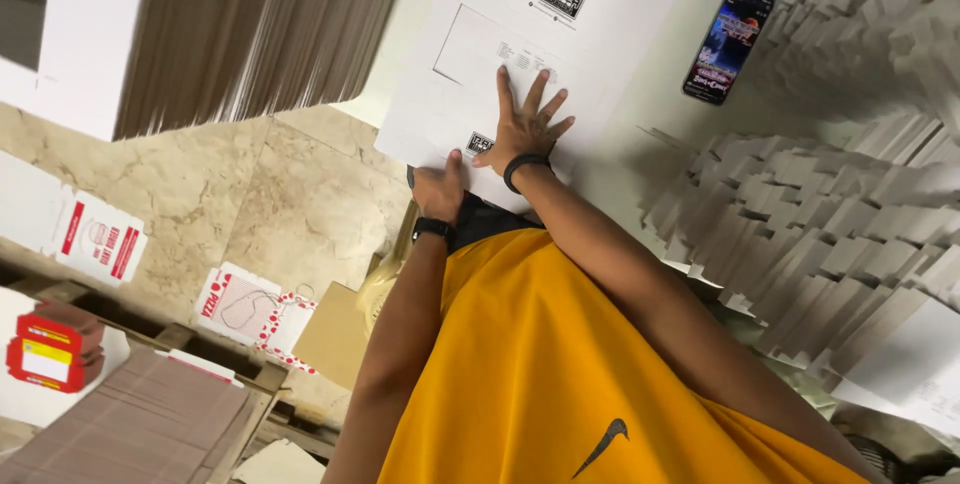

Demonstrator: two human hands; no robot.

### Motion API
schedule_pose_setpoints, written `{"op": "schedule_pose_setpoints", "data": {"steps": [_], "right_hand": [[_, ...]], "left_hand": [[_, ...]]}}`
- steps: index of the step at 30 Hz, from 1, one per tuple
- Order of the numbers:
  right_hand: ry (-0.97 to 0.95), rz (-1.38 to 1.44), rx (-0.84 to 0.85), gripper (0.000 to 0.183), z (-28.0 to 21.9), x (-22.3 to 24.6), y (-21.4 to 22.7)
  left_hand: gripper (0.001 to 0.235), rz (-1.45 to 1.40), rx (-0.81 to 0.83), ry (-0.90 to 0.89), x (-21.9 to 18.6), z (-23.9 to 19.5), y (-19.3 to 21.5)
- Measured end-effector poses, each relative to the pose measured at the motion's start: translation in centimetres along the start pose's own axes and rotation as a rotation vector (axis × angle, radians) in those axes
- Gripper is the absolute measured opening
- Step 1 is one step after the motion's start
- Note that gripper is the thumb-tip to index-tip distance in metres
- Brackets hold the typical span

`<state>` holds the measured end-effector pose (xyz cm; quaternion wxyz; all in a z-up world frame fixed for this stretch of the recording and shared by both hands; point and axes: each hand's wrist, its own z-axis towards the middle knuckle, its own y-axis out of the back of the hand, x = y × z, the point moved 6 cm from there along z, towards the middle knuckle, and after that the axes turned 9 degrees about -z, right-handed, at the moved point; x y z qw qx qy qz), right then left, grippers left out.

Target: Manually punching out pre-cut shapes from large cardboard sheets in a packaging factory environment.

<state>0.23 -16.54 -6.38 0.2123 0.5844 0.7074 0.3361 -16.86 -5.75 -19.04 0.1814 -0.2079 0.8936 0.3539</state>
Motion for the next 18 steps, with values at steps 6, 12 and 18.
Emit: {"op": "schedule_pose_setpoints", "data": {"steps": [6,12,18], "right_hand": [[-0.081,-0.036,0.090,0.148,0.9,-0.3,-1.2],[-0.087,-0.018,0.110,0.151,1.1,-0.3,-0.8],[-0.084,0.032,0.081,0.143,2.4,-0.5,-2.0]], "left_hand": [[0.082,0.058,0.136,-0.001,-3.8,-3.5,2.0],[0.071,0.009,0.141,0.013,-7.1,-6.8,3.5],[0.073,-0.131,0.110,-0.023,-7.6,-8.5,3.7]]}}
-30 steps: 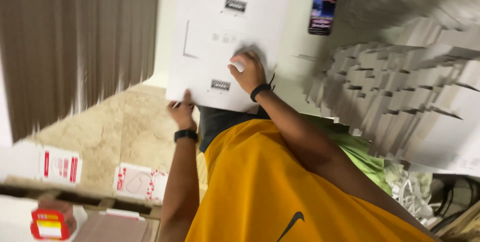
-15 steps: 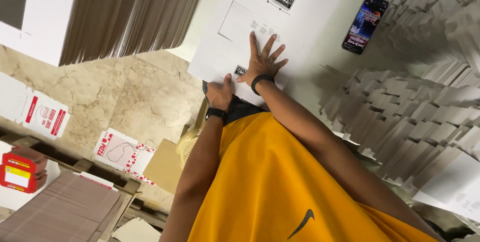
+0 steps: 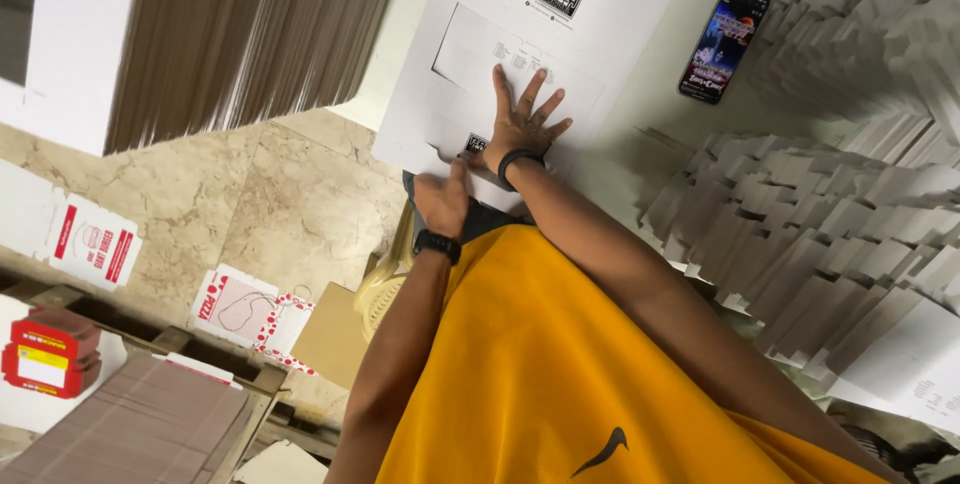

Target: Manually punching out pre-cut shapes from large cardboard sheets in a packaging factory environment.

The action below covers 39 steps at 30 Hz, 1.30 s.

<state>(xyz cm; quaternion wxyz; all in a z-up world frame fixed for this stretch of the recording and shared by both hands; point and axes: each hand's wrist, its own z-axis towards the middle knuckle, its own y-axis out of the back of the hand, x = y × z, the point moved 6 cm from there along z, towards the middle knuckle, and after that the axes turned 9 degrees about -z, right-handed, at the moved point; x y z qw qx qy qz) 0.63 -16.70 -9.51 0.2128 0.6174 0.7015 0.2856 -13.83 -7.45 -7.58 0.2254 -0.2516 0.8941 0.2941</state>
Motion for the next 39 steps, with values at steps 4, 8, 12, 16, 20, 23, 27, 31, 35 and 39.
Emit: {"op": "schedule_pose_setpoints", "data": {"steps": [4,8,12,16,20,23,27,31,35,39], "right_hand": [[-0.029,-0.042,0.002,0.137,2.5,-1.3,-3.0],[0.019,0.010,0.004,0.135,-2.9,0.4,2.4],[0.069,-0.034,0.051,0.139,-2.7,0.3,2.3],[0.071,-0.056,0.028,0.136,-2.9,-0.2,2.0],[0.087,-0.059,0.045,0.135,-3.5,-0.9,2.5],[0.087,-0.036,0.030,0.128,-3.5,-3.0,1.8],[0.058,0.043,-0.065,0.088,-1.9,-3.6,-0.3],[0.100,0.271,-0.239,0.029,-1.2,-1.8,-0.3],[0.053,0.734,0.282,0.052,-2.2,0.4,-2.1],[0.023,0.737,0.271,0.053,-2.2,0.1,-1.8]], "left_hand": [[0.054,-0.032,-0.070,-0.161,-1.8,-3.0,-0.1],[0.065,0.037,-0.111,-0.055,0.2,0.2,1.1],[0.058,0.032,0.013,0.059,2.6,6.2,2.9],[0.061,-0.374,0.065,-0.125,1.7,12.4,5.8],[0.047,-0.158,0.327,-0.265,-4.3,6.6,7.1],[0.042,0.097,0.303,-0.330,0.9,7.0,5.9],[0.037,0.284,0.109,-0.524,-0.2,4.8,5.0],[0.055,0.387,-0.078,-0.624,-0.9,4.7,3.1],[0.036,0.361,-0.165,-0.676,-2.0,5.1,3.2],[0.026,0.415,0.029,-0.406,-4.9,6.3,3.1]]}}
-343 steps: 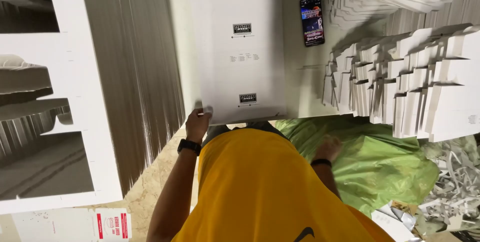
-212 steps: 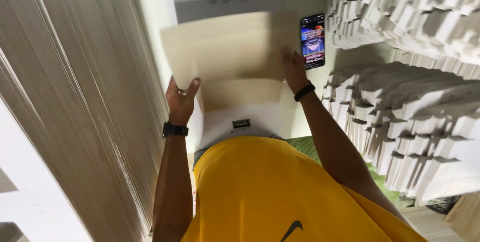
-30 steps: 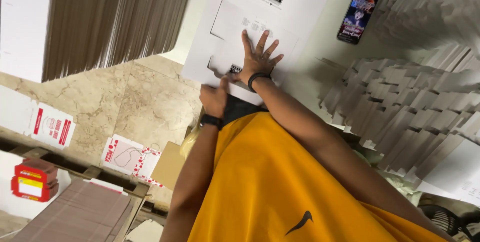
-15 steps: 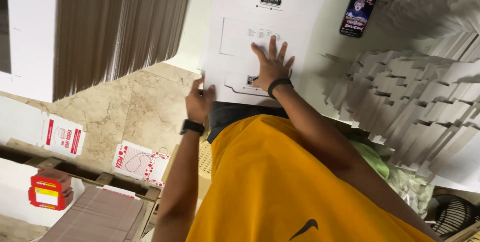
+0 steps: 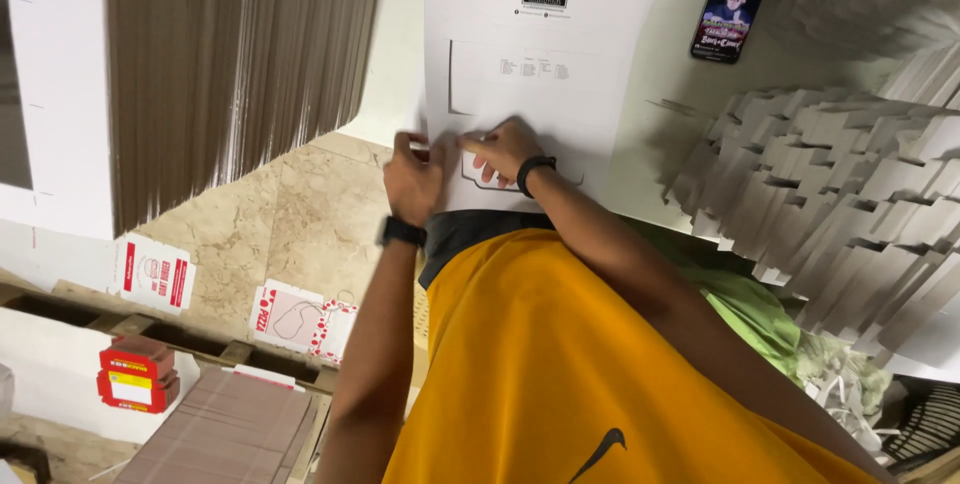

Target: Manually punching out pre-cut shapes from large cardboard sheets in a packaging factory environment.

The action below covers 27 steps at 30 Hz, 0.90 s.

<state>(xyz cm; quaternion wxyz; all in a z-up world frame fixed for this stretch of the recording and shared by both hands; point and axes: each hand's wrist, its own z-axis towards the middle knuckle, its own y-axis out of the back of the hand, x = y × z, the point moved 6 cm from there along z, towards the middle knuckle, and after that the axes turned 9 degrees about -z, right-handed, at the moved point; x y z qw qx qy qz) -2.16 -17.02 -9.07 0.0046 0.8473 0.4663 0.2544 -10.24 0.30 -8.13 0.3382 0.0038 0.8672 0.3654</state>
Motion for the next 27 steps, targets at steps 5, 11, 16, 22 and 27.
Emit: {"op": "schedule_pose_setpoints", "data": {"steps": [5,11,16,22,27], "right_hand": [[-0.054,-0.044,0.029,0.051,-1.4,2.3,1.2],[-0.059,-0.090,-0.008,0.048,-0.9,2.9,1.0],[-0.064,-0.056,0.036,0.038,-0.5,2.0,0.9],[-0.070,0.142,0.067,0.041,-0.3,1.3,1.5],[-0.089,0.153,0.053,0.040,-0.2,1.4,1.5]], "left_hand": [[0.029,0.195,0.329,-0.132,1.3,5.1,-2.7],[0.019,0.676,0.177,-0.178,-4.6,0.5,-3.0],[0.023,0.573,0.348,-0.298,-4.5,0.6,-3.3],[0.046,-0.029,0.405,-0.049,-5.2,4.5,-1.3],[0.037,-0.142,0.387,-0.052,-3.3,4.9,-2.8]]}}
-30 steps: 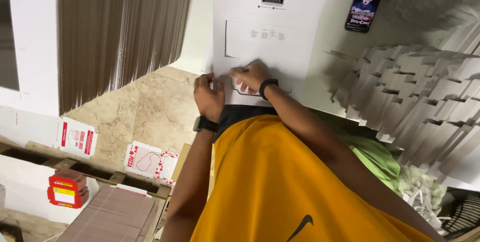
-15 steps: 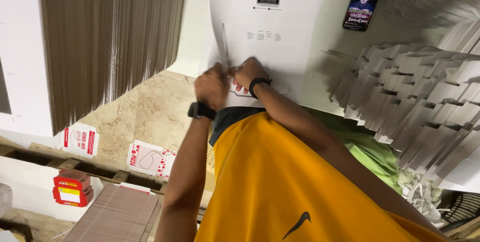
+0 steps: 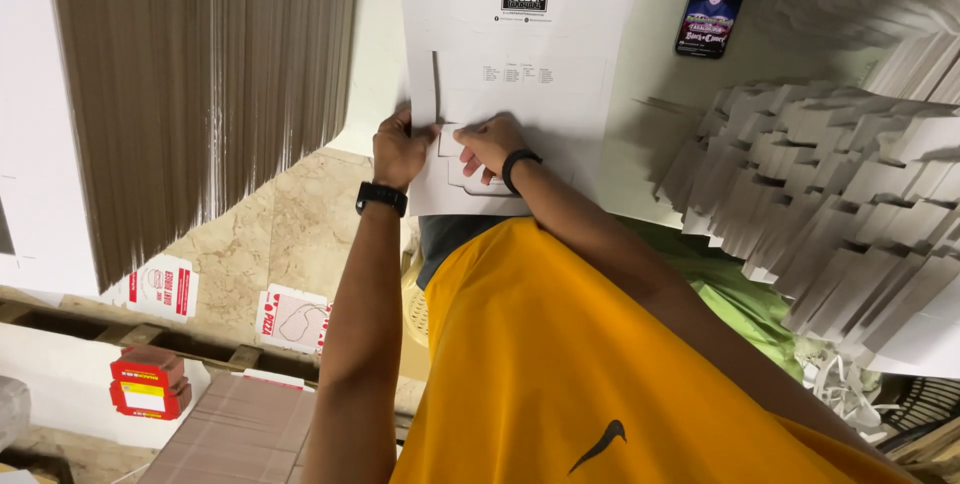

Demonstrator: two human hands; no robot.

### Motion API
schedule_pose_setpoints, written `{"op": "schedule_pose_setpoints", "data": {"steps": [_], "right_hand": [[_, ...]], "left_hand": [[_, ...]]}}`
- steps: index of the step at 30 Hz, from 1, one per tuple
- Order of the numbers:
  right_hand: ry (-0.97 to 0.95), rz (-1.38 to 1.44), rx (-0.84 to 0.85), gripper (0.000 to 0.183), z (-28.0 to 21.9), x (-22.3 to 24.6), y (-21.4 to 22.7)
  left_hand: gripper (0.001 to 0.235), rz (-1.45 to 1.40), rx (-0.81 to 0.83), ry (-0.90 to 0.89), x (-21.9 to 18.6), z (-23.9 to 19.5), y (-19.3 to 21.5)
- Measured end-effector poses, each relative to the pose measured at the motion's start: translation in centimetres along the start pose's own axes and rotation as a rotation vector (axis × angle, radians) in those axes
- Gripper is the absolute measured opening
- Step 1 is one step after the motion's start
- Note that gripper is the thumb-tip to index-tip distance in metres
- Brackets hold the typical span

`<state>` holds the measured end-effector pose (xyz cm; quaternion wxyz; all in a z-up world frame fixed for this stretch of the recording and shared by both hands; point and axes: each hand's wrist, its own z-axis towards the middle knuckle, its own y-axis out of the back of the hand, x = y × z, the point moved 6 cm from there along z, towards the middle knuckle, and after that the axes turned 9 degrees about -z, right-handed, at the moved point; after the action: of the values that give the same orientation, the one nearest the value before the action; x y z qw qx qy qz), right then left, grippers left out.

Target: Manually punching out pre-cut shapes from large cardboard sheets in a packaging factory environment.

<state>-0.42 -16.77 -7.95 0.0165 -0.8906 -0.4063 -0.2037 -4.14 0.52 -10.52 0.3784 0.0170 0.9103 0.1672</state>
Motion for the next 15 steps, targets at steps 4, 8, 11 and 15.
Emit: {"op": "schedule_pose_setpoints", "data": {"steps": [4,8,11,15], "right_hand": [[-0.037,-0.011,-0.017,0.036,1.8,-0.5,-0.6],[-0.034,-0.023,-0.022,0.028,3.2,-1.1,-1.0],[-0.010,-0.039,-0.024,0.024,4.1,-2.5,-1.4],[0.043,0.045,-0.022,0.036,0.4,-0.4,0.0]], "left_hand": [[0.011,-0.229,0.006,-0.204,-0.3,-1.6,-0.6],[0.024,-0.159,0.016,-0.464,1.5,-2.3,-0.5],[0.016,0.045,-0.088,-0.327,-4.5,-5.2,0.4],[0.029,0.191,-0.198,-0.178,0.2,-1.6,0.5]]}}
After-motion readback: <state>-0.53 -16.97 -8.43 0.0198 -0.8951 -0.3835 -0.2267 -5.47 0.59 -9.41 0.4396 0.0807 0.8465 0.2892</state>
